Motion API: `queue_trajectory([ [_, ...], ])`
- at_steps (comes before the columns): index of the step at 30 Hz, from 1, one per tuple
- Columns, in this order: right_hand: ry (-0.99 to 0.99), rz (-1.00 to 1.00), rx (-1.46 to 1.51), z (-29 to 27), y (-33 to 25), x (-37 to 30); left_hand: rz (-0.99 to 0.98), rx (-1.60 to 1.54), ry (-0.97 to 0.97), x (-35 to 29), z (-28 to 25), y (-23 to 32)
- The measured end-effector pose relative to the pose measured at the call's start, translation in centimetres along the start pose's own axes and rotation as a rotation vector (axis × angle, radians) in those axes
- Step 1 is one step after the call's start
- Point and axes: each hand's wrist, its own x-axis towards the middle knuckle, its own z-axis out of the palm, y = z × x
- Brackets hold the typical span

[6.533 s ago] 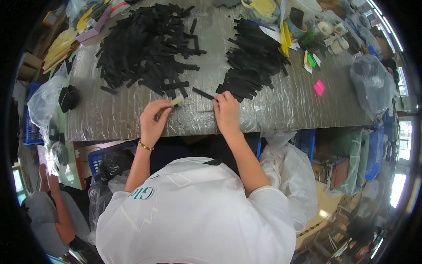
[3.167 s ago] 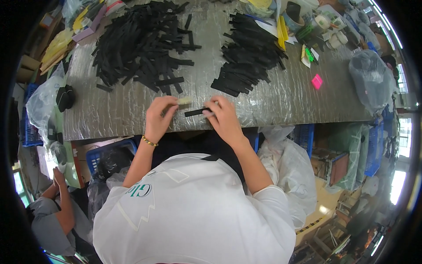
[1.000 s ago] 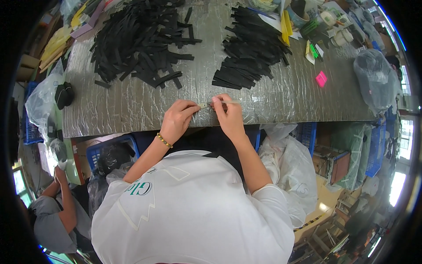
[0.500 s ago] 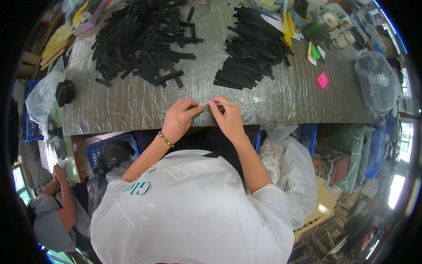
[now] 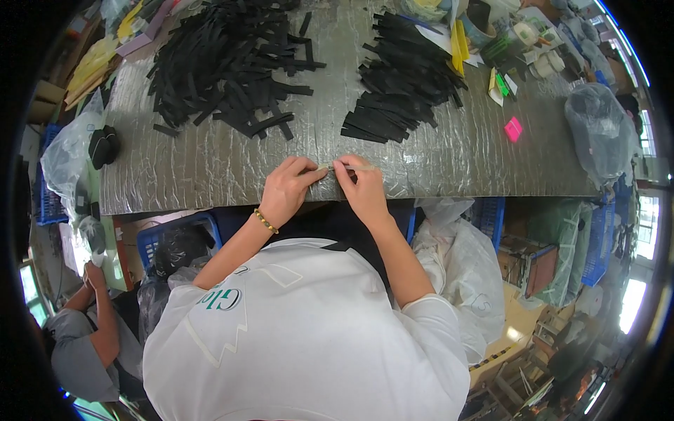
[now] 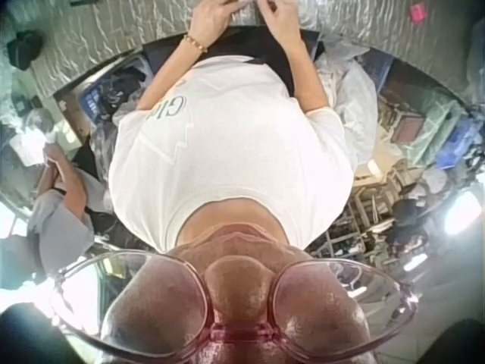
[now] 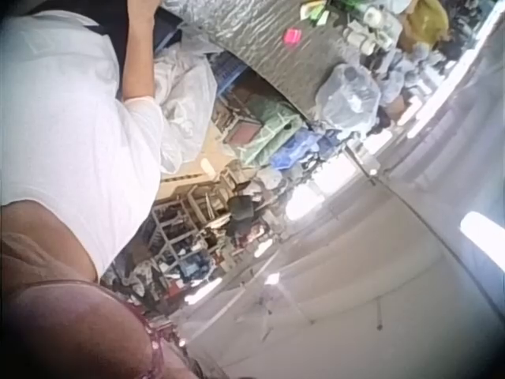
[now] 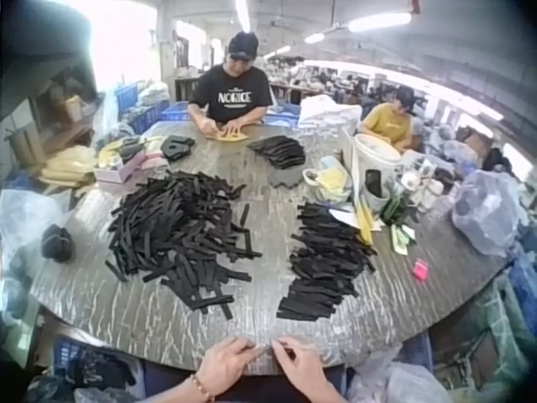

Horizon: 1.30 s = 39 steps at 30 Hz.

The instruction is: Manually applying small white reinforcement labels to black material strips for shoe production.

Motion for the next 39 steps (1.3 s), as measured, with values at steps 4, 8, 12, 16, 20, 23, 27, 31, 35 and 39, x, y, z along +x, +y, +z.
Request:
queue_trajectory([
  [4,-0.061,-0.003,-0.016,-0.7,-0.7,-0.3,-0.018,-0.012,-0.020,0.0,-0.2,0.0],
  [8,-0.066,0.027,0.041,-0.1,-1.4,-0.3,-0.097,-0.105,-0.059,-0.3,-0.7,-0.6],
  [12,-0.117,0.016,0.049,1.2,-1.9,0.2,-0.126,-0.232,-0.053,-0.2,-0.7,-0.9],
  [16,-0.144,-0.007,0.005,1.7,-1.8,0.5,-0.121,-0.246,-0.045,-0.3,-0.6,-1.0],
  [20,-0.115,-0.101,-0.042,1.9,-1.6,0.6,-0.107,-0.243,-0.023,-0.2,-0.6,-1.0],
  [23,-0.146,-0.177,-0.096,1.7,-1.1,0.4,-0.134,-0.254,-0.047,-0.1,-0.8,-1.0],
  [27,-0.182,-0.217,-0.210,0.3,-0.4,0.5,-0.140,-0.299,-0.033,0.0,-0.9,-0.8],
  [31,-0.286,-0.236,-0.304,-0.6,-0.3,1.2,-0.145,-0.318,0.016,-0.3,-1.1,-1.1],
  [35,-0.301,-0.282,-0.186,-0.5,-0.5,2.4,-0.107,-0.274,0.093,-0.4,-2.6,-1.7],
  [39,-0.151,-0.303,-0.172,-0.1,-1.8,2.0,-0.254,-0.282,0.165,-0.3,-4.6,-2.8],
])
